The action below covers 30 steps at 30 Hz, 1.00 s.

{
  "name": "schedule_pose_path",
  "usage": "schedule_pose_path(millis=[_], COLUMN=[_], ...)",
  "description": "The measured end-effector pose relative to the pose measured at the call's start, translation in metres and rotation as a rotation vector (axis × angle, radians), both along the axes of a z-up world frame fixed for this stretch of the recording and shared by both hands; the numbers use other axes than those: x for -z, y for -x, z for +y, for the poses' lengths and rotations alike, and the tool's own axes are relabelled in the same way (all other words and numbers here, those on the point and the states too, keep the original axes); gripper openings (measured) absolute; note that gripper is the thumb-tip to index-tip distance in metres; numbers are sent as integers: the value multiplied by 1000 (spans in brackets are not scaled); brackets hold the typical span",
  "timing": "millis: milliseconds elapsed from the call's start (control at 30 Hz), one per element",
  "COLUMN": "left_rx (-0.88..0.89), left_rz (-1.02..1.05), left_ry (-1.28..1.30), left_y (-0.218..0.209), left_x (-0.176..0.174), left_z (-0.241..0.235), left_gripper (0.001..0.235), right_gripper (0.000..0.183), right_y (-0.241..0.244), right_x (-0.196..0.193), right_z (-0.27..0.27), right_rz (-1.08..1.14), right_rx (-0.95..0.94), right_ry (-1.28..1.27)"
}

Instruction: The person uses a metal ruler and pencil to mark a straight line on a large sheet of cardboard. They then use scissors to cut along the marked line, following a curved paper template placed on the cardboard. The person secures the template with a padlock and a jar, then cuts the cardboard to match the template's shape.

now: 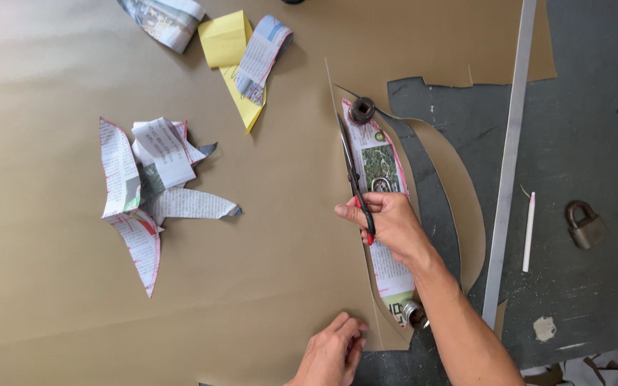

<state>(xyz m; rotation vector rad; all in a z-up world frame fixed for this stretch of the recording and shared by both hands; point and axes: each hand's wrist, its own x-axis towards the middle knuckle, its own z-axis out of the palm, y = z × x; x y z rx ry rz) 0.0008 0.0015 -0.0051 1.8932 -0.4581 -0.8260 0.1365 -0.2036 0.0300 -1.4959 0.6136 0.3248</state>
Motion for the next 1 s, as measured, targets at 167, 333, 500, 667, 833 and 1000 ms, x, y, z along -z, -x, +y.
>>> schedule_pose_path(millis=[167,333,500,667,833,1000], left_rx=[-1,-18,-22,7,-5,-15], left_rz=[27,32,81,121,78,53], left_ry=[-17,-22,-85,-146,-109,-97], left_y=[4,6,4,10,14,15], left_x=[7,11,16,25,33,41], left_z=[0,-1,-5,-6,-5,-5], left_gripper=[20,20,21,21,21,23], right_gripper=[33,33,32,32,32,33], right_y=[-1,-17,-23,-23,-39,-44], right_x=[0,2,4,6,7,4], right_z=[0,-4,-5,-5,-7,-4], right_rz=[-19,-19,-58,-72,-67,-80], right_rx=[-6,-1,-15,-2,2,3], right_ry=[4,20,9,-7,36,39])
